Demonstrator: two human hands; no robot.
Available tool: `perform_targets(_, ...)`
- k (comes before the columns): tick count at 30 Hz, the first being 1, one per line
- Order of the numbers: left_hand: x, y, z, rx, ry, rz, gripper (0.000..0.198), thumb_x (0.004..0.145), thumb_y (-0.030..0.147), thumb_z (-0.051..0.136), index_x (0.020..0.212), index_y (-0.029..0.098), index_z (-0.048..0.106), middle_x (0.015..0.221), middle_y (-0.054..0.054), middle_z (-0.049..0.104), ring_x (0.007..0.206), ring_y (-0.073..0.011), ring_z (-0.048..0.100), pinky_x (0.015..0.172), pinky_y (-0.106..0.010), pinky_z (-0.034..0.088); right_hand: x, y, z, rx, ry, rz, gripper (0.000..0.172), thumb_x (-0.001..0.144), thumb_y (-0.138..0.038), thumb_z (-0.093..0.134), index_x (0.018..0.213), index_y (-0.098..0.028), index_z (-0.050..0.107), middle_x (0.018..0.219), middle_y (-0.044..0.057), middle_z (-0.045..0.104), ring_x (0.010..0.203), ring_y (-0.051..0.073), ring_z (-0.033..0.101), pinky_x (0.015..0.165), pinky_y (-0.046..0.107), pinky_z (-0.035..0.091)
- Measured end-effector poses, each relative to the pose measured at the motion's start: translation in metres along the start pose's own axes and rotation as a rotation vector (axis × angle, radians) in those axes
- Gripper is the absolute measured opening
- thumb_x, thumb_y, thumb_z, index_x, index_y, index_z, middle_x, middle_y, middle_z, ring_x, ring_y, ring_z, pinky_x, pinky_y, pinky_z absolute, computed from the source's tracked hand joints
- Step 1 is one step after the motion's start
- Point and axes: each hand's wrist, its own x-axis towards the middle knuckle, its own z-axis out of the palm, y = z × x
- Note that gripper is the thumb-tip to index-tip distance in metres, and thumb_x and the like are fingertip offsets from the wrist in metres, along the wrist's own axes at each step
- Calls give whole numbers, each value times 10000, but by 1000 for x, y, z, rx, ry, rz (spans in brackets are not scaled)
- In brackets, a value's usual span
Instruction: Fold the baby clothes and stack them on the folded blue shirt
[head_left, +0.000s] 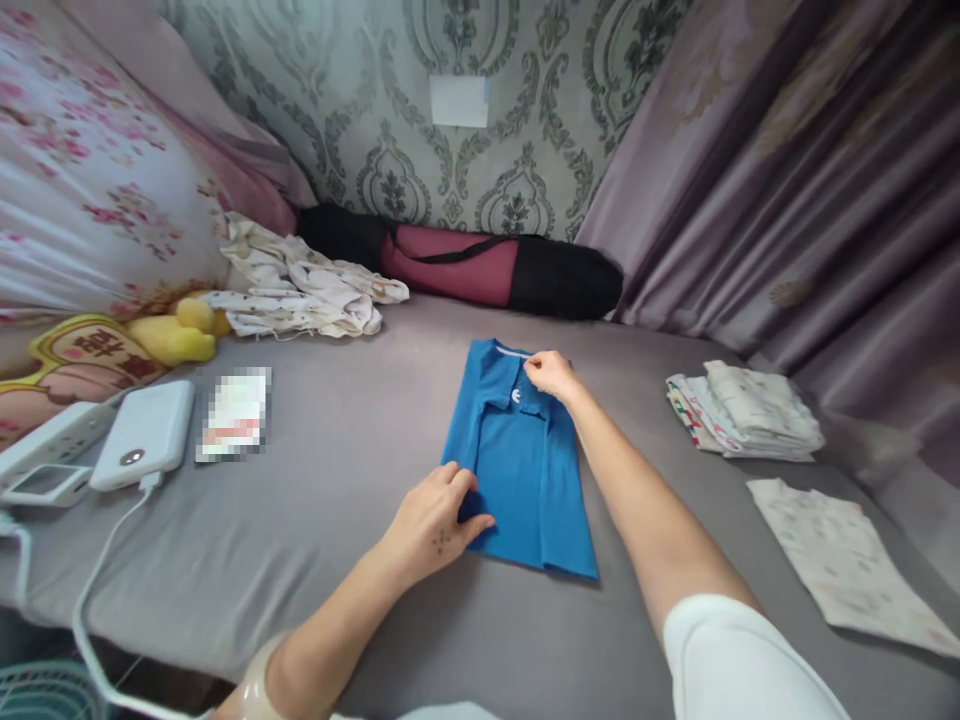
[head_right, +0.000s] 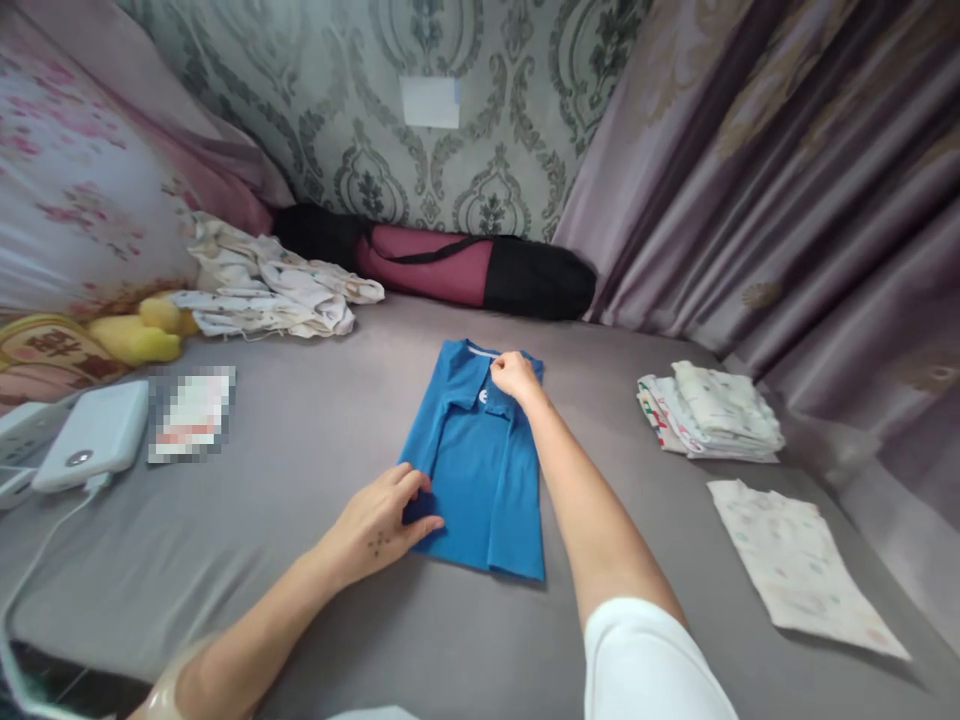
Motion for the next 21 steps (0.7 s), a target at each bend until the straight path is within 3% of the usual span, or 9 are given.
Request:
perform_targets(3, -2, 0, 4, 40, 27, 3, 158, 867, 280, 533, 1002, 201, 517, 962, -58, 590, 864, -204, 571, 744, -308, 460, 16, -4, 9, -61, 16, 47, 240, 880, -314, 541, 937, -185, 735, 1049, 115, 728, 1026, 237, 661, 827, 276, 483)
perform_targets(7, -1, 2, 5, 52, 48, 6, 168, 834, 140, 432, 974, 202, 503, 890, -48, 584, 821, -207, 563, 718, -318, 460, 24, -10, 18, -142, -2, 87, 311, 853, -424, 588, 951, -165, 731, 1087, 153, 698, 1054, 262, 639, 852, 303, 480)
perform_targets(12, 0, 2, 7, -25, 106, -2, 201, 833, 88, 360, 921, 211, 493, 838, -42, 587, 810, -201, 571, 715, -310, 463, 21, -20, 30, -169, 106, 19, 220, 842, -290, 594, 1012, -196, 697, 1188, 118, 629, 1104, 234, 600, 905, 292, 453)
perform_targets(16, -1, -1, 7, -137, 174, -19, 201, 841, 115, 372, 951, 222, 503, 852, -39, 599, 810, -188, 586, 699, -290, 469, 21, -27, 31, -67, 189, -13, 229, 856, -243, 524, 1036, -176, 649, 1050, 109, 675, 1010, 231, 636, 865, 298, 475)
perform_targets(21, 0, 0, 5, -218, 213, -54, 207, 846, 146, 384, 984, 227, 515, 831, -30, 599, 783, -176, 597, 679, -277, 473, 27, -19, 28, 124, 94, 179, 319, 863, -233, 486, 1146, -139, 601, 726, 58, 699, 655, 178, 674, 684, 244, 510)
